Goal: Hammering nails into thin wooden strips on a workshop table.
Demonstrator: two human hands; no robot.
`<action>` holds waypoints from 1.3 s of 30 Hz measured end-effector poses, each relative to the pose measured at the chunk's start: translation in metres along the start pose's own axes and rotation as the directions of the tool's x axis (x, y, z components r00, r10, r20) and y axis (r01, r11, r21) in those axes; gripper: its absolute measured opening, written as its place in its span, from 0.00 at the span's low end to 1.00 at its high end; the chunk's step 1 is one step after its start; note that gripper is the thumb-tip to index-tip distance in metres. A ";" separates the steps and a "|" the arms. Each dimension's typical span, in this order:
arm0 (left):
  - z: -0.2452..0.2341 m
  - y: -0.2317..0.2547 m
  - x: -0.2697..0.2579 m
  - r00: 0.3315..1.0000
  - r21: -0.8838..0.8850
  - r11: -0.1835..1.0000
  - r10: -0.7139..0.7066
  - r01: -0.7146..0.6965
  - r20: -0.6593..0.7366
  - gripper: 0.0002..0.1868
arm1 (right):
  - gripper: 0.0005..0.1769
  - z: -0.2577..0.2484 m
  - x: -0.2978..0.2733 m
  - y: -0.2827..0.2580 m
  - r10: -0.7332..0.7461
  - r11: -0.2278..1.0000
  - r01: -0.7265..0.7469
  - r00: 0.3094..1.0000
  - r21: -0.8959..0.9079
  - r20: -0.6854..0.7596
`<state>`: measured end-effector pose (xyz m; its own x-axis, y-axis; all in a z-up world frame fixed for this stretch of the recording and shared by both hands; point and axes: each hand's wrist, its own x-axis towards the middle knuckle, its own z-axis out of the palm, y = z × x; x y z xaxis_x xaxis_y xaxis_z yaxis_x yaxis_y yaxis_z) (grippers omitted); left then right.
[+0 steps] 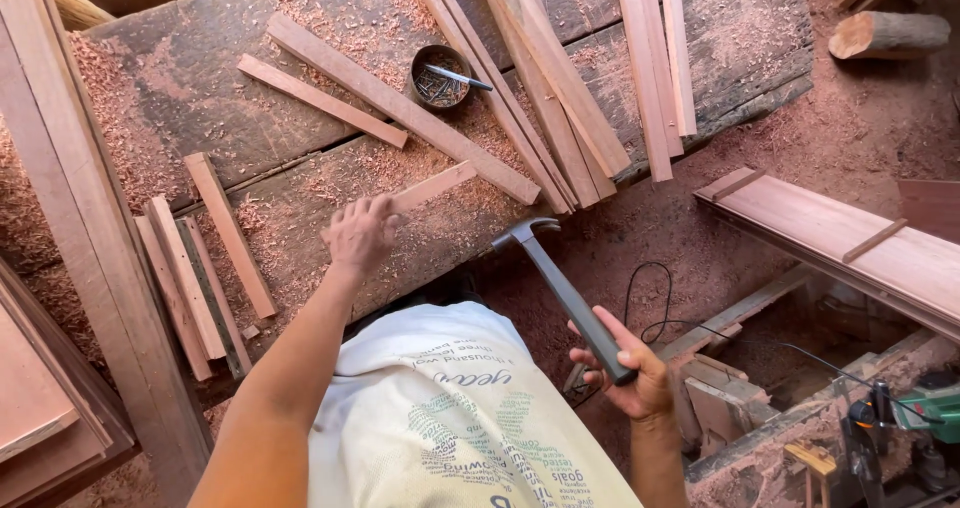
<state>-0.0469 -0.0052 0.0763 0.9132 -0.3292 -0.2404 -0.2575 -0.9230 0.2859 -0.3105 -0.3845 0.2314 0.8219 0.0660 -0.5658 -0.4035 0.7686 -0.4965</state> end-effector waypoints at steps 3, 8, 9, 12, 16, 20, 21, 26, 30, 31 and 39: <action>-0.010 0.017 -0.004 0.982 -0.130 0.987 -0.069 0.093 0.174 0.23 | 0.57 0.007 0.002 -0.001 0.072 0.997 -0.073 0.996 0.014 0.049; 0.070 0.025 0.016 0.988 -0.671 0.737 0.029 0.082 0.151 0.23 | 0.56 0.007 0.003 -0.002 0.153 0.988 -0.153 0.987 -0.005 0.047; 0.075 0.032 0.019 0.973 -0.782 0.606 0.054 0.146 0.223 0.22 | 0.55 0.007 0.003 -0.002 0.173 0.984 -0.172 0.984 -0.042 0.033; 0.035 0.061 0.018 0.784 -0.748 0.367 0.074 0.553 0.616 0.24 | 0.54 0.013 0.007 -0.007 0.199 0.968 -0.194 0.980 -0.157 0.020; 0.038 0.073 0.021 0.692 -0.682 0.246 0.059 0.688 0.719 0.22 | 0.53 0.031 0.024 -0.006 0.247 0.927 -0.236 0.969 -0.291 0.001; 0.078 0.075 0.030 0.668 -0.675 0.018 0.126 0.737 0.733 0.22 | 0.47 0.023 0.041 0.005 0.290 0.893 -0.298 0.954 -0.339 -0.075; 0.081 0.077 0.031 0.680 -0.685 0.044 0.084 0.727 0.728 0.20 | 0.45 0.019 0.044 0.007 0.288 0.896 -0.306 0.952 -0.321 -0.103; 0.059 0.099 0.037 0.740 -0.705 0.263 -0.054 0.659 0.671 0.27 | 0.34 -0.010 0.083 0.028 0.295 0.936 -0.321 0.940 -0.144 -0.173; 0.096 0.096 0.051 0.728 -0.702 0.203 -0.103 0.682 0.678 0.17 | 0.27 -0.071 0.106 0.045 0.385 0.916 -0.398 0.907 -0.051 -0.168; 0.104 0.095 0.053 0.730 -0.704 0.200 -0.102 0.681 0.676 0.17 | 0.27 -0.047 0.098 0.041 0.385 0.916 -0.398 0.908 -0.055 -0.169; 0.169 0.085 0.060 0.881 -0.748 0.476 -0.150 0.463 0.449 0.42 | 0.31 0.027 0.095 0.045 -0.294 0.548 0.181 0.956 -0.817 0.015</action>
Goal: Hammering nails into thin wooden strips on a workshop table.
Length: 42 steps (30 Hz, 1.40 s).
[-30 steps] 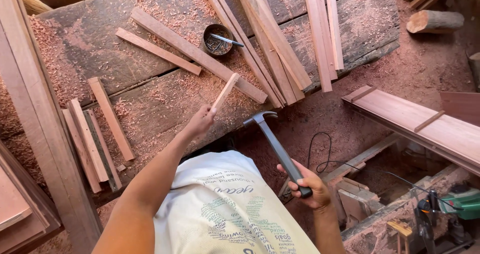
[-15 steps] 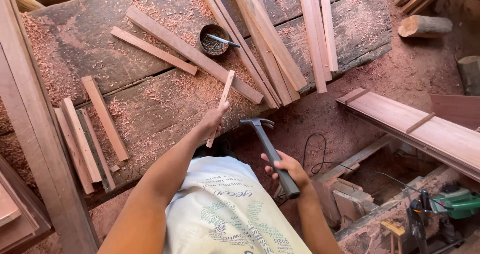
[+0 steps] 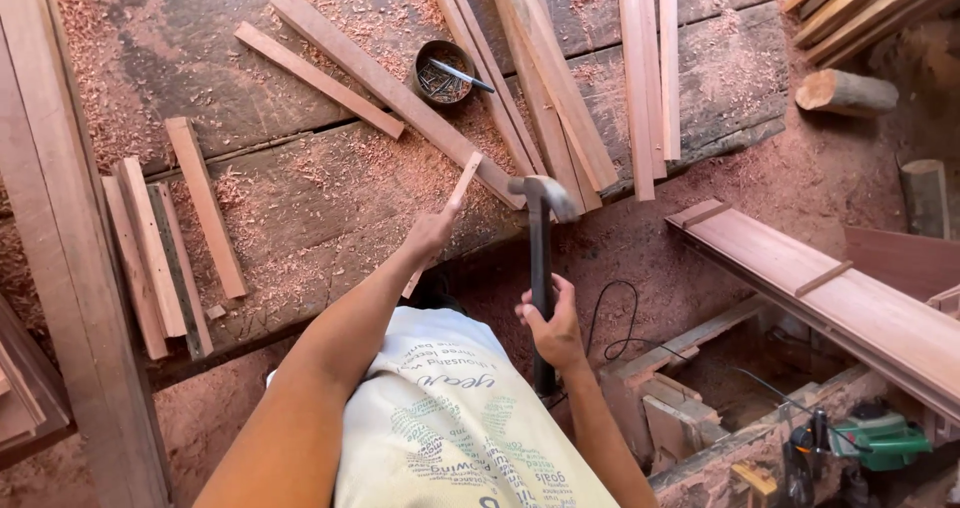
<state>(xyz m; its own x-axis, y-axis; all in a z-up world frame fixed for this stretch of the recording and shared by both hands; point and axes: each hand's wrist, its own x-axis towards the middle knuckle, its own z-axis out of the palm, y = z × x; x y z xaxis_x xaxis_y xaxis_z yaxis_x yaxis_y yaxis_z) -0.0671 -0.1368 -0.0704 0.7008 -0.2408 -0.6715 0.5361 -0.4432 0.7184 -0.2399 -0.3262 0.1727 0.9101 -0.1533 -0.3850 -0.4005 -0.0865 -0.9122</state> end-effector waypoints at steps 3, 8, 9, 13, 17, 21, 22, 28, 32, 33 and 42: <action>0.006 -0.015 0.005 1.000 0.202 0.979 -0.024 0.026 -0.015 0.48 | 0.26 0.009 0.025 0.002 -0.048 0.979 0.028 0.994 -0.204 -0.094; -0.034 0.067 -0.084 0.977 0.037 0.980 -0.198 0.196 0.073 0.43 | 0.20 0.027 0.054 -0.007 0.103 0.951 -0.136 0.986 -0.276 -0.129; -0.036 0.069 -0.088 0.981 -0.025 0.984 -0.174 0.177 0.083 0.38 | 0.20 0.030 0.057 -0.006 0.155 0.961 -0.176 0.982 -0.215 -0.108; -0.036 0.063 -0.081 0.988 0.010 0.991 -0.131 0.131 0.080 0.42 | 0.19 0.032 0.061 0.008 0.215 0.971 -0.219 0.975 -0.094 -0.050; -0.032 0.065 -0.078 0.973 -0.011 0.982 -0.184 0.188 0.139 0.29 | 0.18 0.033 0.064 0.013 0.147 0.980 -0.153 0.988 -0.128 -0.055; -0.027 0.059 -0.073 0.942 -0.247 0.918 -0.261 0.310 0.212 0.19 | 0.17 0.034 0.063 0.010 0.081 0.986 -0.088 0.995 -0.141 -0.056; -0.028 0.063 -0.076 0.942 -0.248 0.918 -0.261 0.310 0.211 0.19 | 0.17 0.036 0.064 0.012 0.080 0.986 -0.087 0.995 -0.141 -0.054; -0.012 0.058 -0.069 0.889 -0.222 0.871 -0.382 0.437 0.253 0.23 | 0.15 0.035 0.061 0.013 0.116 0.991 -0.121 0.989 -0.053 -0.093; -0.004 0.049 -0.064 0.917 -0.300 0.871 -0.333 0.389 0.219 0.15 | 0.16 0.030 0.051 0.006 0.012 0.996 -0.022 0.993 -0.083 -0.114; -0.007 0.051 -0.063 0.920 -0.285 0.877 -0.340 0.386 0.196 0.14 | 0.17 0.030 0.050 0.002 -0.039 0.993 0.026 0.993 -0.112 -0.109; -0.020 0.060 -0.068 0.922 -0.240 0.899 -0.318 0.367 0.219 0.09 | 0.18 0.037 0.076 0.008 0.000 0.961 -0.017 0.998 -0.276 -0.061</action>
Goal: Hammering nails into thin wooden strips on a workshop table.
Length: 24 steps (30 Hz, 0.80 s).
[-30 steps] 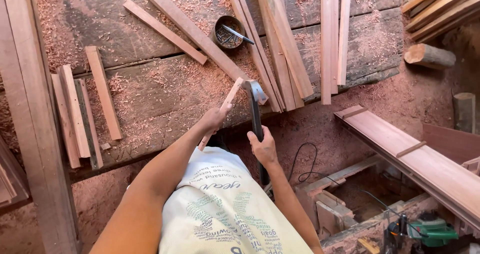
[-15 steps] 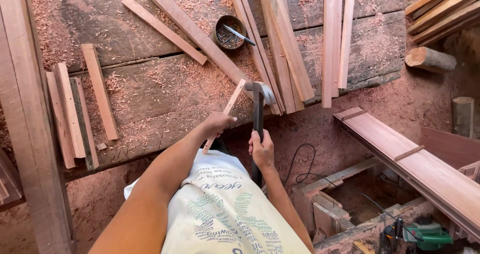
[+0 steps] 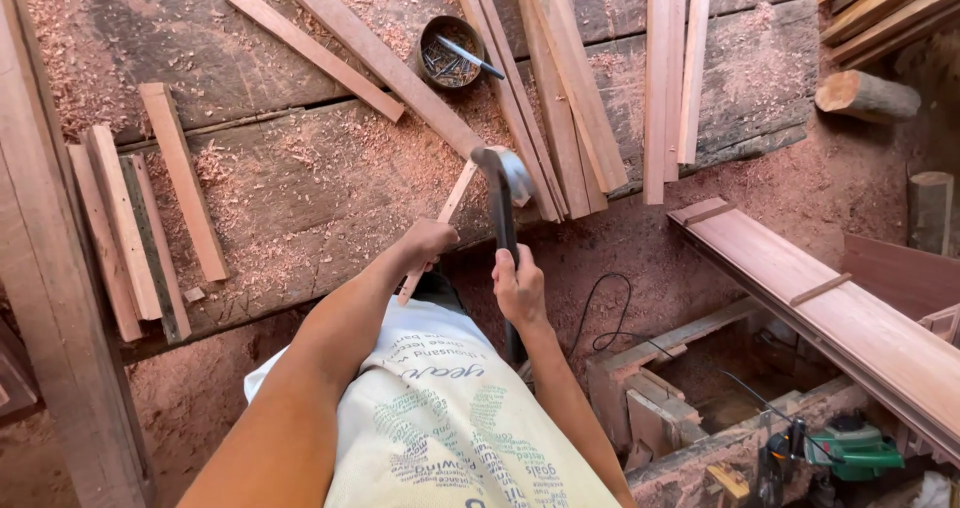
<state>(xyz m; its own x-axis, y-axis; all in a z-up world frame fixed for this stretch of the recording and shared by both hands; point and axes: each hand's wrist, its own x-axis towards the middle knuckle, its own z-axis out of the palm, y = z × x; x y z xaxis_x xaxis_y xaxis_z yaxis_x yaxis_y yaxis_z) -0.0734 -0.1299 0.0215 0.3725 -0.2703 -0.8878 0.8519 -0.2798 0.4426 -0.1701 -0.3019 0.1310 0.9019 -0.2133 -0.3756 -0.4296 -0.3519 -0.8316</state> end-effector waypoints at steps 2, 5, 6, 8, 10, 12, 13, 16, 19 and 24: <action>0.004 -0.010 0.003 1.000 -0.016 1.000 -0.021 0.021 0.007 0.08 | 0.18 -0.004 -0.020 -0.013 -0.067 0.998 0.068 0.997 0.011 -0.028; 0.003 -0.006 0.006 0.999 -0.028 0.999 -0.029 0.030 0.014 0.07 | 0.18 -0.004 -0.027 -0.008 -0.201 0.979 0.202 0.974 0.000 -0.104; 0.003 -0.008 0.004 0.999 -0.033 0.998 -0.044 0.044 0.018 0.07 | 0.18 -0.003 -0.030 -0.002 -0.245 0.969 0.244 0.960 -0.022 -0.135; 0.000 -0.006 0.008 0.999 -0.029 0.999 -0.031 0.031 0.019 0.08 | 0.18 0.004 -0.008 0.012 -0.201 0.979 0.197 0.974 -0.049 -0.105; 0.003 -0.011 0.005 0.999 -0.025 0.999 -0.037 0.038 0.031 0.09 | 0.18 0.004 -0.006 0.019 -0.134 0.988 0.128 0.988 -0.081 -0.075; 0.000 0.000 0.009 1.000 0.058 0.998 0.001 0.000 -0.023 0.09 | 0.18 0.002 0.000 0.014 -0.037 0.998 0.035 0.999 -0.059 -0.034; 0.001 -0.004 0.006 1.000 0.051 0.999 -0.007 0.008 -0.024 0.09 | 0.18 -0.001 -0.012 0.010 -0.032 0.998 0.030 0.999 -0.062 -0.027; -0.002 0.003 0.006 1.000 -0.020 0.999 -0.030 0.030 0.006 0.08 | 0.17 -0.004 -0.021 0.002 -0.125 0.991 0.128 0.990 0.040 -0.070; 0.001 -0.004 -0.004 1.000 -0.005 1.000 0.001 -0.001 0.023 0.07 | 0.17 0.003 -0.021 0.016 -0.167 0.981 0.176 0.981 0.083 -0.104; -0.003 0.001 0.007 1.000 0.005 1.000 0.020 -0.020 0.015 0.10 | 0.18 0.007 -0.001 0.022 -0.116 0.990 0.117 0.993 -0.085 0.011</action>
<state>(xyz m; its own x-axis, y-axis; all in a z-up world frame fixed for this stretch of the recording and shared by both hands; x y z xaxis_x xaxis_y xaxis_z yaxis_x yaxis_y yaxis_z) -0.0690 -0.1290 0.0155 0.3843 -0.2894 -0.8767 0.8424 -0.2786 0.4612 -0.1803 -0.3031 0.1108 0.9462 -0.1611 -0.2806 -0.3234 -0.4505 -0.8321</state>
